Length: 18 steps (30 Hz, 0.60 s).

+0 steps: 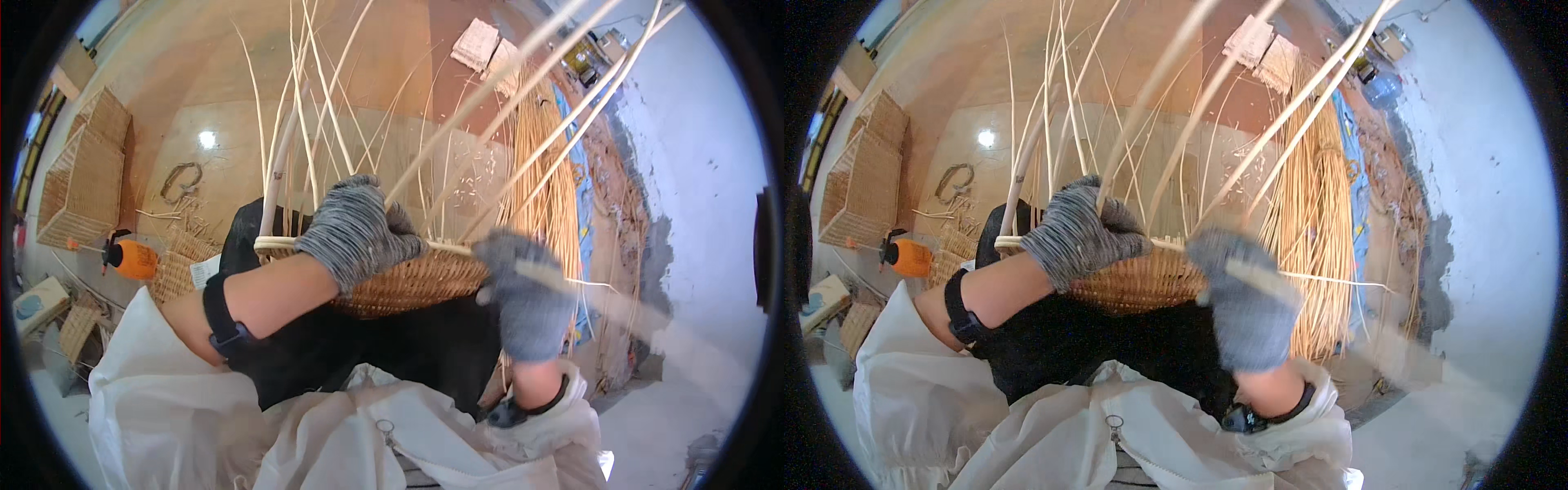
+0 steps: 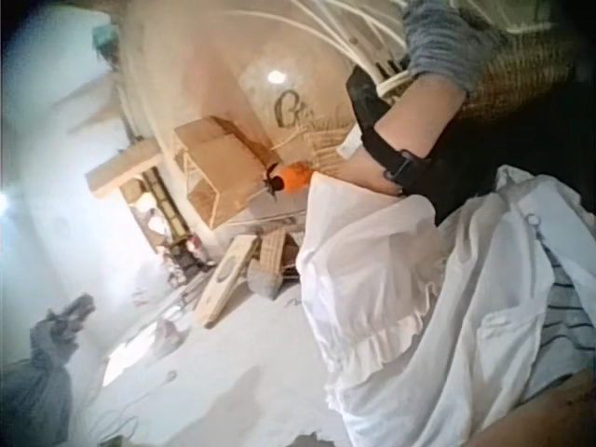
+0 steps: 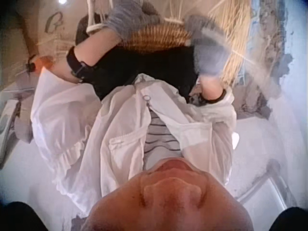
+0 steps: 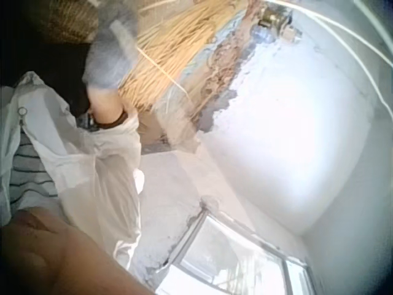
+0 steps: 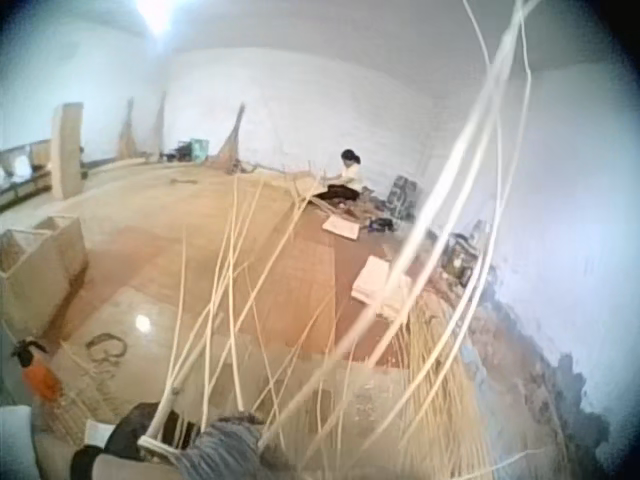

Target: The person gathers a bundle of wooden sticks and then weaves long, flexible reeds around upright sticks to form the base and sides of a basket.

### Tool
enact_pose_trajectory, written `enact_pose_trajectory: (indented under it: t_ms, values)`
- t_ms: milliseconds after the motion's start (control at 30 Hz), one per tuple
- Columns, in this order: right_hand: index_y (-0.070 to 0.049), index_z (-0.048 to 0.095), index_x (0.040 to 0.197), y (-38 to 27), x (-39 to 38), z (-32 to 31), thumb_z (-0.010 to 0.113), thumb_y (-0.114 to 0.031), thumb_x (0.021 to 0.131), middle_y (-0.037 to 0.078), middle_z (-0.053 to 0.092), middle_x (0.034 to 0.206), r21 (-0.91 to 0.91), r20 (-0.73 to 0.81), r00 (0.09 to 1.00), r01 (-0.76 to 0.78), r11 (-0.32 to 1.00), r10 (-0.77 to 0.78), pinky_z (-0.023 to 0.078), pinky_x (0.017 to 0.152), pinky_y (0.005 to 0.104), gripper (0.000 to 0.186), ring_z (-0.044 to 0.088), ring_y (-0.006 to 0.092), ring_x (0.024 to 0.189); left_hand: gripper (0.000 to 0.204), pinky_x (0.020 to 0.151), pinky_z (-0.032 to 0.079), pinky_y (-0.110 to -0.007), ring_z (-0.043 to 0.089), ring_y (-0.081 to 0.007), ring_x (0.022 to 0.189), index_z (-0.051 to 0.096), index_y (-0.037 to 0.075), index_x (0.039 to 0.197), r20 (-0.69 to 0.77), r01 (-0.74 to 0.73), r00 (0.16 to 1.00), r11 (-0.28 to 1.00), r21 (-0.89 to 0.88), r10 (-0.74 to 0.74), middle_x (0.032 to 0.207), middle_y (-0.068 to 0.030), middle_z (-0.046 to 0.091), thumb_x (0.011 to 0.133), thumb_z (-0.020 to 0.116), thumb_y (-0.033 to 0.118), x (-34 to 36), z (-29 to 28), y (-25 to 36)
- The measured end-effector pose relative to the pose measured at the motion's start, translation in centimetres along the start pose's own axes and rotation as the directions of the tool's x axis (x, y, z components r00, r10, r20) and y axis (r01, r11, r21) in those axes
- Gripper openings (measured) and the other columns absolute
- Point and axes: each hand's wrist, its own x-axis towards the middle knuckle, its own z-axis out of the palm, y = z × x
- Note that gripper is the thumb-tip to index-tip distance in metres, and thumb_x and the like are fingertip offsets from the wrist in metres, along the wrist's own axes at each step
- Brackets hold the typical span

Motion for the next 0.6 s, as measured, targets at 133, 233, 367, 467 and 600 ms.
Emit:
enact_pose_trajectory:
  t_ms: [133,233,367,467,600]
  values:
    - [-0.001,0.055,0.094,0.7,7.8,2.5,0.046,-0.019,0.082,0.017,0.061,0.081,-0.879,0.363,0.875,0.435,0.195,-0.319,0.049,0.060,0.0368,0.024,0.061,0.0285,0.067,0.035,0.095,0.032,-0.034,0.058,-0.0226,0.086,0.063,0.006,0.088,0.163,-0.110,0.981,0.994,0.015,0.106,0.080,-0.0080,0.064,0.062,0.074,0.028,-0.7,-1.2,0.5]
    - [-0.002,0.057,0.094,0.8,8.8,4.6,0.046,-0.020,0.081,0.019,0.061,0.075,-0.871,0.073,0.992,0.013,0.491,0.105,0.048,0.063,0.0413,0.024,0.060,0.0321,0.070,0.066,0.095,0.033,-0.034,0.051,-0.0275,0.102,0.045,0.006,0.118,0.162,-0.189,0.971,0.979,0.082,0.174,0.103,-0.0131,0.058,0.063,0.072,0.028,-0.8,-1.7,-0.8]
    - [-0.002,0.058,0.092,2.8,8.4,3.9,0.045,-0.018,0.081,0.019,0.061,0.077,-0.864,0.454,0.857,0.490,-0.114,0.245,0.048,0.064,0.0413,0.023,0.060,0.0334,0.071,0.083,0.096,0.033,-0.037,0.043,-0.0311,0.111,0.026,0.004,0.130,0.151,-0.523,0.849,0.847,0.099,0.507,0.112,-0.0185,0.051,0.064,0.070,0.028,1.3,-2.8,-2.0]
    - [-0.001,0.059,0.090,3.1,8.1,4.7,0.045,-0.016,0.081,0.019,0.061,0.077,-0.855,0.502,0.817,0.518,0.018,0.283,0.048,0.068,0.0406,0.023,0.060,0.0322,0.076,0.075,0.092,0.037,-0.037,0.048,-0.0334,0.103,0.032,0.006,0.127,0.254,-0.611,0.775,0.789,0.063,0.579,0.111,-0.0188,0.051,0.066,0.068,0.032,2.4,-3.2,-3.4]
    - [-0.008,0.058,0.098,1.2,6.8,2.4,0.044,-0.013,0.081,0.013,0.061,0.088,-0.760,0.650,0.757,0.646,0.071,0.072,0.049,0.067,0.0384,0.022,0.060,0.0299,0.075,0.058,0.086,0.041,-0.037,0.054,-0.0333,0.095,0.049,0.007,0.115,0.357,-0.571,0.797,0.800,0.183,0.487,0.106,-0.0171,0.055,0.070,0.062,0.042,2.9,-1.9,-4.3]
